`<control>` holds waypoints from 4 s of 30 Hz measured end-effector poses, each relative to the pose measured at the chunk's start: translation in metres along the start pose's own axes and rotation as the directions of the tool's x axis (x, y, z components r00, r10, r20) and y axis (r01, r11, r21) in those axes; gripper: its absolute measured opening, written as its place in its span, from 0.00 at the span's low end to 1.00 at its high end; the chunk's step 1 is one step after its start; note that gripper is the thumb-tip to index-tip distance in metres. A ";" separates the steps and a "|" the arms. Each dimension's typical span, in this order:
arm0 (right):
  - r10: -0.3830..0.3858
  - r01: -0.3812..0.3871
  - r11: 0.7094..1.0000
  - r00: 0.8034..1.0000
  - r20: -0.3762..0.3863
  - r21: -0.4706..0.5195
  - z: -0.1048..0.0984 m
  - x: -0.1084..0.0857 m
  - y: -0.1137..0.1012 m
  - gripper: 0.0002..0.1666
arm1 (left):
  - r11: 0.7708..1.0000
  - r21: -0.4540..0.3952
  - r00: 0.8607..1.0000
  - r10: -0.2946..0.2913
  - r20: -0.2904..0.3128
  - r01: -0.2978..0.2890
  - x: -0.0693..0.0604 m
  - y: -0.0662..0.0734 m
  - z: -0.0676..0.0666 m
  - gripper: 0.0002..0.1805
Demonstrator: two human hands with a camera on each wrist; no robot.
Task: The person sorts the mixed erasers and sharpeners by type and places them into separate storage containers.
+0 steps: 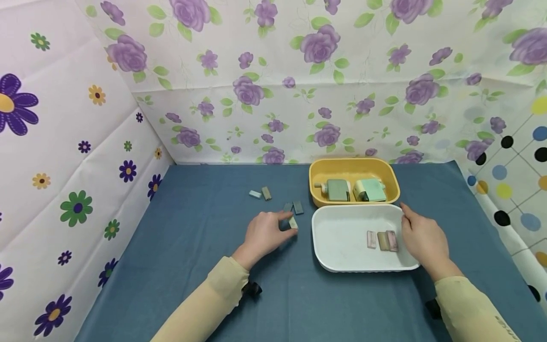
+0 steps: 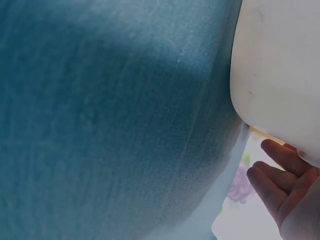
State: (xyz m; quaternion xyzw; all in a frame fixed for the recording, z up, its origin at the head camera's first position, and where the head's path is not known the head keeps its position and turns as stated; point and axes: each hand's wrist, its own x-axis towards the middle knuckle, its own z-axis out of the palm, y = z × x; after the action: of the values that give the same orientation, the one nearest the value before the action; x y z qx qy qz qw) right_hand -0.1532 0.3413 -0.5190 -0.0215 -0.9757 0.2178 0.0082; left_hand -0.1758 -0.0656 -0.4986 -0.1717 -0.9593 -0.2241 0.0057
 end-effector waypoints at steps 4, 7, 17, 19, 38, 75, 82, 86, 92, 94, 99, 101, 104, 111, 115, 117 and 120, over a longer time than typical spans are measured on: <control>0.002 -0.002 1.000 1.000 -0.001 -0.001 0.000 -0.001 0.000 0.33 | 0.999 -0.027 0.999 0.026 -0.039 -0.027 -0.002 0.011 -0.005 0.28; 0.008 -0.008 1.000 1.000 0.002 -0.002 0.000 0.000 0.000 0.34 | 0.997 -0.040 0.995 0.066 -0.077 -0.069 -0.004 0.021 -0.007 0.28; 0.017 -0.017 1.000 1.000 -0.005 -0.008 0.001 -0.001 -0.002 0.33 | 0.981 -0.039 0.978 0.187 -0.093 -0.192 -0.007 0.053 -0.006 0.26; 0.017 -0.017 1.000 1.000 -0.005 -0.008 0.000 0.000 -0.003 0.33 | 0.979 -0.014 0.976 0.201 -0.079 -0.203 -0.006 0.058 -0.003 0.26; 0.022 -0.022 1.000 0.999 0.034 0.015 -0.005 0.000 0.002 0.35 | 0.898 0.241 0.929 0.359 0.084 -0.369 0.012 0.108 0.039 0.20; 0.022 -0.033 0.995 0.993 0.118 0.097 -0.001 0.015 0.001 0.41 | 0.925 0.320 0.961 0.128 0.245 -0.205 0.057 0.153 0.082 0.08; 0.016 -0.026 0.995 0.994 0.106 0.093 -0.001 0.016 0.002 0.41 | 0.919 0.331 0.963 0.142 0.230 -0.215 0.056 0.158 0.086 0.08; 0.015 -0.025 0.995 0.994 0.104 0.094 0.000 0.015 0.002 0.42 | 0.914 0.340 0.962 0.149 0.227 -0.222 0.052 0.161 0.089 0.05; 0.019 -0.027 0.996 0.995 0.098 0.084 0.002 0.016 0.002 0.41 | 0.900 0.371 0.963 0.152 0.223 -0.228 0.050 0.164 0.095 0.14; 0.016 -0.023 0.997 0.996 0.088 0.079 0.001 0.016 0.002 0.41 | 0.902 0.368 0.963 0.151 0.224 -0.228 0.050 0.165 0.096 0.16; 0.010 -0.015 0.998 0.997 0.079 0.068 0.001 0.017 0.002 0.41 | 0.910 0.355 0.963 0.140 0.229 -0.216 0.051 0.166 0.097 0.18; 0.011 -0.017 0.998 0.997 0.079 0.067 0.001 0.017 0.002 0.41 | 0.912 0.349 0.964 0.141 0.226 -0.215 0.050 0.166 0.097 0.18; 0.019 -0.024 0.998 0.997 0.081 0.064 0.001 0.016 0.001 0.41 | 0.913 0.346 0.964 0.143 0.223 -0.215 0.050 0.166 0.097 0.18; 0.027 -0.032 0.998 0.996 0.082 0.063 0.000 0.017 0.001 0.41 | 0.917 0.337 0.963 0.138 0.231 -0.212 0.051 0.165 0.097 0.22; 0.025 -0.030 0.998 0.996 0.082 0.057 0.000 0.016 0.001 0.41 | 0.920 0.327 0.963 0.143 0.230 -0.215 0.052 0.164 0.095 0.21; 0.023 -0.027 0.998 0.997 0.078 0.056 0.000 0.016 0.001 0.40 | 0.923 0.316 0.962 0.151 0.227 -0.219 0.051 0.163 0.093 0.19; 0.023 -0.027 0.998 0.997 0.073 0.053 0.001 0.016 0.001 0.40 | 0.927 0.302 0.961 0.156 0.227 -0.222 0.051 0.161 0.090 0.16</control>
State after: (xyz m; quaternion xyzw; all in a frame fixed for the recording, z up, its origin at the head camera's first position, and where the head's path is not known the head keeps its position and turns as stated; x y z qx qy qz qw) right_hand -0.1692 0.3424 -0.5200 -0.0254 -0.9687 0.2450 -0.0295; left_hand -0.1641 0.1250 -0.5060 -0.2821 -0.9575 -0.0434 -0.0406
